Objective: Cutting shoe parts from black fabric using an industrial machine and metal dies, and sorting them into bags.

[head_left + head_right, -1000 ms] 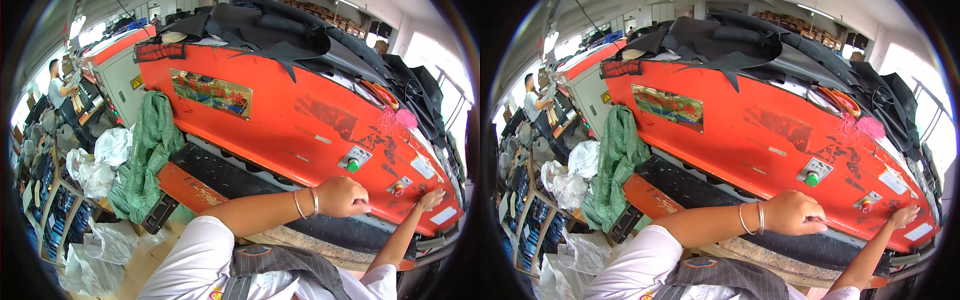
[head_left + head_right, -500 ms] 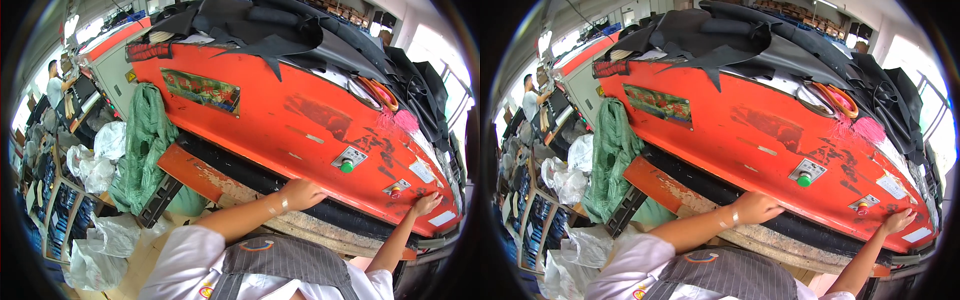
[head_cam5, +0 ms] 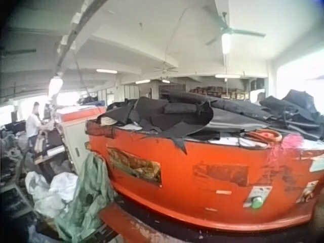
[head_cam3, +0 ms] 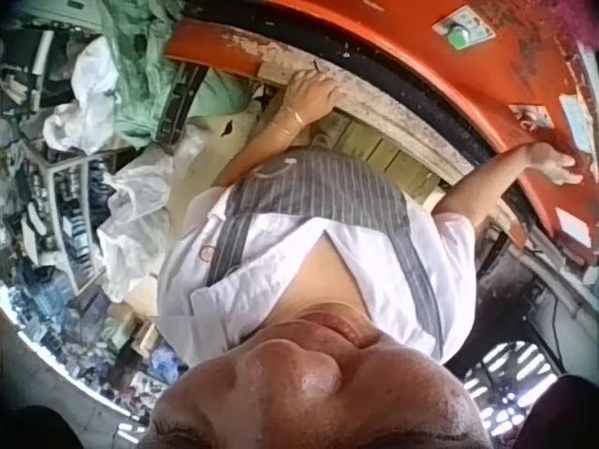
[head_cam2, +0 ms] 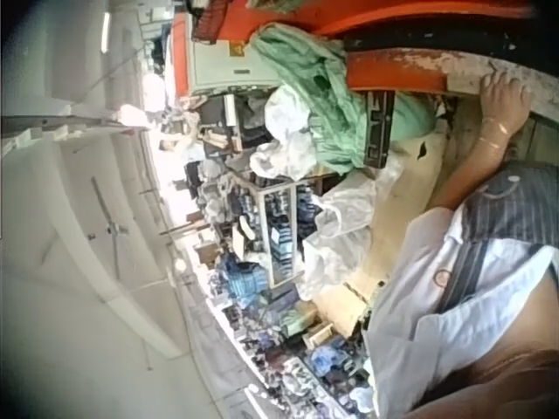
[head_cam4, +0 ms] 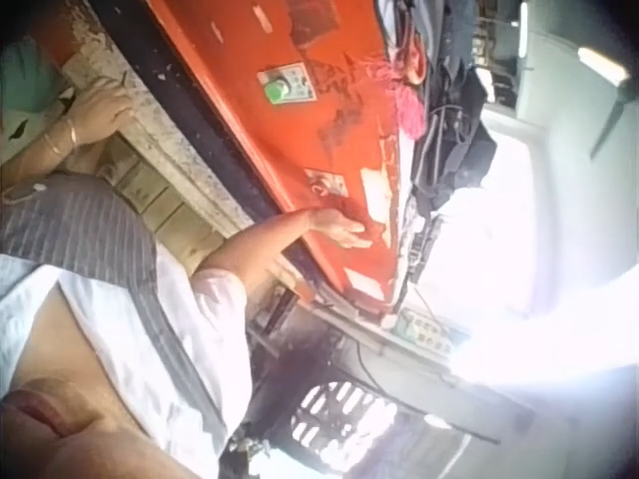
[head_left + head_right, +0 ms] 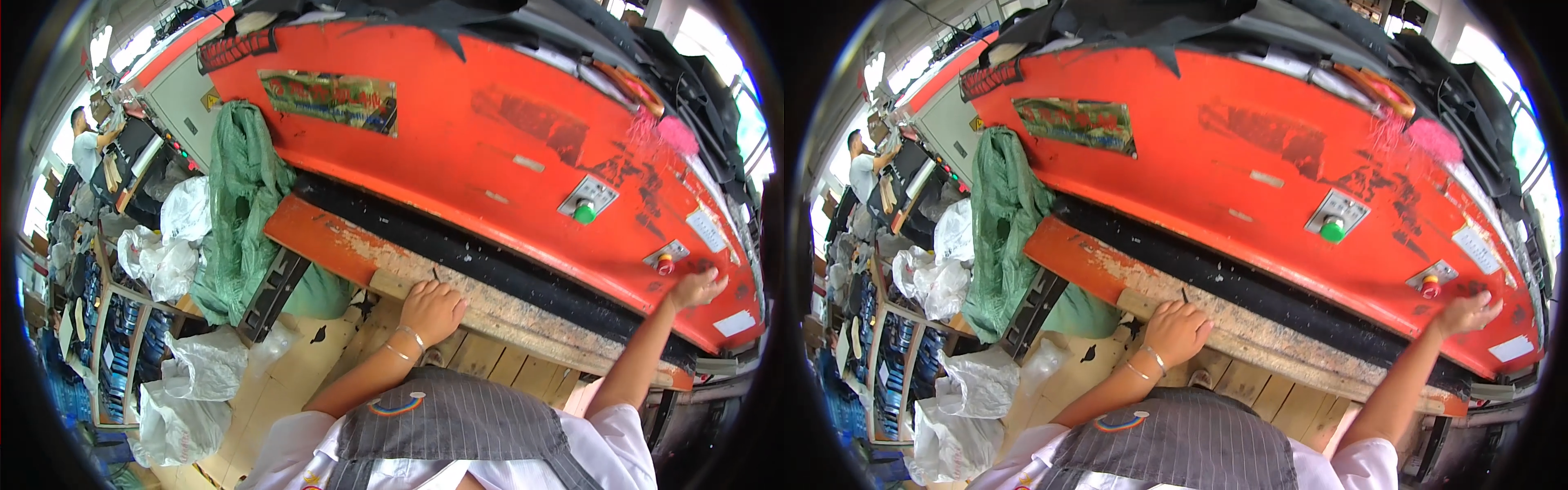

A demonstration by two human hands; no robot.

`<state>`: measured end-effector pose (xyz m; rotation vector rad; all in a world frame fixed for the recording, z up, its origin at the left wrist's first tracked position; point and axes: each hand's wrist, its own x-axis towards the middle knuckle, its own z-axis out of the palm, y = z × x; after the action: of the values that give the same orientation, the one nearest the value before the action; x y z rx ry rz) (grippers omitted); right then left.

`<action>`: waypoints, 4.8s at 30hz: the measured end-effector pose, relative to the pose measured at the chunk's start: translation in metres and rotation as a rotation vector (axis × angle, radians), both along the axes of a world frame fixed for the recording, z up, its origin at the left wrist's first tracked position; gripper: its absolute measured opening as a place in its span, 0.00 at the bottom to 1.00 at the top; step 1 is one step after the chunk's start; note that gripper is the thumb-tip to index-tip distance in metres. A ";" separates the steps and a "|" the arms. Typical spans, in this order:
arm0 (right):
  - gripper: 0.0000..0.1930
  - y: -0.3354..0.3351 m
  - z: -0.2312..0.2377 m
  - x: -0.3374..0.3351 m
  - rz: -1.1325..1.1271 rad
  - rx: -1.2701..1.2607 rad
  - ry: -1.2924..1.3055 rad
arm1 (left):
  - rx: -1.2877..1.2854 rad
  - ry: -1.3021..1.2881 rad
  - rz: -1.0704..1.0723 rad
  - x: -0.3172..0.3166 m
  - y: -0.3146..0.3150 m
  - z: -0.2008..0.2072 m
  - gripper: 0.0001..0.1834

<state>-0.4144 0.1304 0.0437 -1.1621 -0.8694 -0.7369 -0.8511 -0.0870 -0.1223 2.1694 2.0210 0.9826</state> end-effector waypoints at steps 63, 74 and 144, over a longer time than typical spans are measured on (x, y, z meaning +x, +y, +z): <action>0.15 -0.054 0.002 -0.563 1.265 -1.897 -1.116 | 0.082 0.038 -0.054 -0.337 0.034 -0.062 0.26; 0.18 -0.031 -0.126 -0.552 1.069 -1.589 -1.221 | 0.044 -0.167 0.060 -0.408 0.122 -0.069 0.17; 0.31 0.069 0.040 0.042 0.521 -0.039 0.236 | -0.386 -0.105 -0.516 0.013 0.142 0.106 0.24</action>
<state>-0.3726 0.1992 0.0836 -0.9725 -0.9342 -0.1543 -0.8378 0.0545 -0.0167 2.1849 1.3485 0.5669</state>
